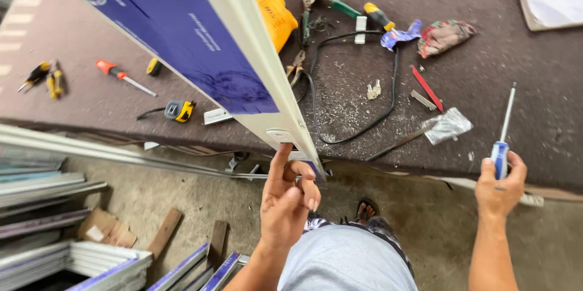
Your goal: The person assembles a window frame by inserting a small metal piece into a slot on the frame and securing it with a screwdriver. They then insert a key into the lock mechanism and turn it to test the assembly.
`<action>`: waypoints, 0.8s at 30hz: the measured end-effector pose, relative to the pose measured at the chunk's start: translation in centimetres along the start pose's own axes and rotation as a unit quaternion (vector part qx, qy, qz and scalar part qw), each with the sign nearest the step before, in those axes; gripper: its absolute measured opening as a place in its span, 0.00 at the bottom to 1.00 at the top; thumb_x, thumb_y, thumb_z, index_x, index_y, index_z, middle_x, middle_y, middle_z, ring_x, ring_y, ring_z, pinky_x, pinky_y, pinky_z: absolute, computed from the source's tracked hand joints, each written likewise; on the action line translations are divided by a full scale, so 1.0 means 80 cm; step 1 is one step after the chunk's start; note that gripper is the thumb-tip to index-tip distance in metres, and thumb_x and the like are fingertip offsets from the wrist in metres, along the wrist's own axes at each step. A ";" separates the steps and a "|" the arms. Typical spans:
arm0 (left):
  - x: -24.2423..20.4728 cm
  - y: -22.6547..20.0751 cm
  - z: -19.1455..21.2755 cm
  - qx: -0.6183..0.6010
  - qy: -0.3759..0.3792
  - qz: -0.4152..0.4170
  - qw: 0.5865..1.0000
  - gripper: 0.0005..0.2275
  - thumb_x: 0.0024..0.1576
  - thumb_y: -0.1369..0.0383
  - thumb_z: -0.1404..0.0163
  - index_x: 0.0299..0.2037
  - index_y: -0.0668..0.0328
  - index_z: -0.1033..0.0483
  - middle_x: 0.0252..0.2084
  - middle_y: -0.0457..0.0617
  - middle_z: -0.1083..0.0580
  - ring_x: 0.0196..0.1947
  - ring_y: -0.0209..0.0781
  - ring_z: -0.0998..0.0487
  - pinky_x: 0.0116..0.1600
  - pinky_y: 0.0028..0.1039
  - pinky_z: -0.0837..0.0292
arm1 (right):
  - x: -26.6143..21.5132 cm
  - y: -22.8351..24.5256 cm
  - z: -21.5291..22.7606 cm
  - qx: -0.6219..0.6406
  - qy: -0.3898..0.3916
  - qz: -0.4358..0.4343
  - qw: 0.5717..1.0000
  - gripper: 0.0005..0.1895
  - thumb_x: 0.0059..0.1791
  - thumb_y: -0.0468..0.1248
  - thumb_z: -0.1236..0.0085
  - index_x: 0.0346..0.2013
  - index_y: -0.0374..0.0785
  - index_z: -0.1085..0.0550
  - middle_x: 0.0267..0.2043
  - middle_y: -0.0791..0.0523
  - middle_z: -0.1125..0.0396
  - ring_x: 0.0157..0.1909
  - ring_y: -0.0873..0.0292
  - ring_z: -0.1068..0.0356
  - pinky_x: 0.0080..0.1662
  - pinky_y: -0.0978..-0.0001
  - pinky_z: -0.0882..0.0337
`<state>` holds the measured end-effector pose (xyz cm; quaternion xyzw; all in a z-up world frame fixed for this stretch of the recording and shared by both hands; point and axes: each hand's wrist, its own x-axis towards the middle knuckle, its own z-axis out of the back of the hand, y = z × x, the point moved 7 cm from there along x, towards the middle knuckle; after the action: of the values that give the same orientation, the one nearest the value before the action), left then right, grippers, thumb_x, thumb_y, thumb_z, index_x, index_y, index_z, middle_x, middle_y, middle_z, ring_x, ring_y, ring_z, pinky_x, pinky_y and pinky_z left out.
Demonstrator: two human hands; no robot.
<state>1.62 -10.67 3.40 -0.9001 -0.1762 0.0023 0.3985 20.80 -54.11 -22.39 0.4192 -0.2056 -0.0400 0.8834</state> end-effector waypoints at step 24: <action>-0.007 0.046 0.044 0.714 -0.203 -0.245 0.624 0.25 0.62 0.70 0.46 0.70 0.59 0.36 0.23 0.41 0.28 0.21 0.32 0.31 0.31 0.27 0.35 | 0.050 -0.077 -0.018 -0.188 -0.009 0.166 0.968 0.19 0.46 0.37 0.37 0.52 0.38 0.26 0.49 0.54 0.31 0.50 0.52 0.34 0.57 0.60 0.35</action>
<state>1.75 -10.62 -1.74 -0.2330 -0.4100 0.2119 0.8560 25.66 -58.05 -26.53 0.2048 -0.2689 0.0653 0.9389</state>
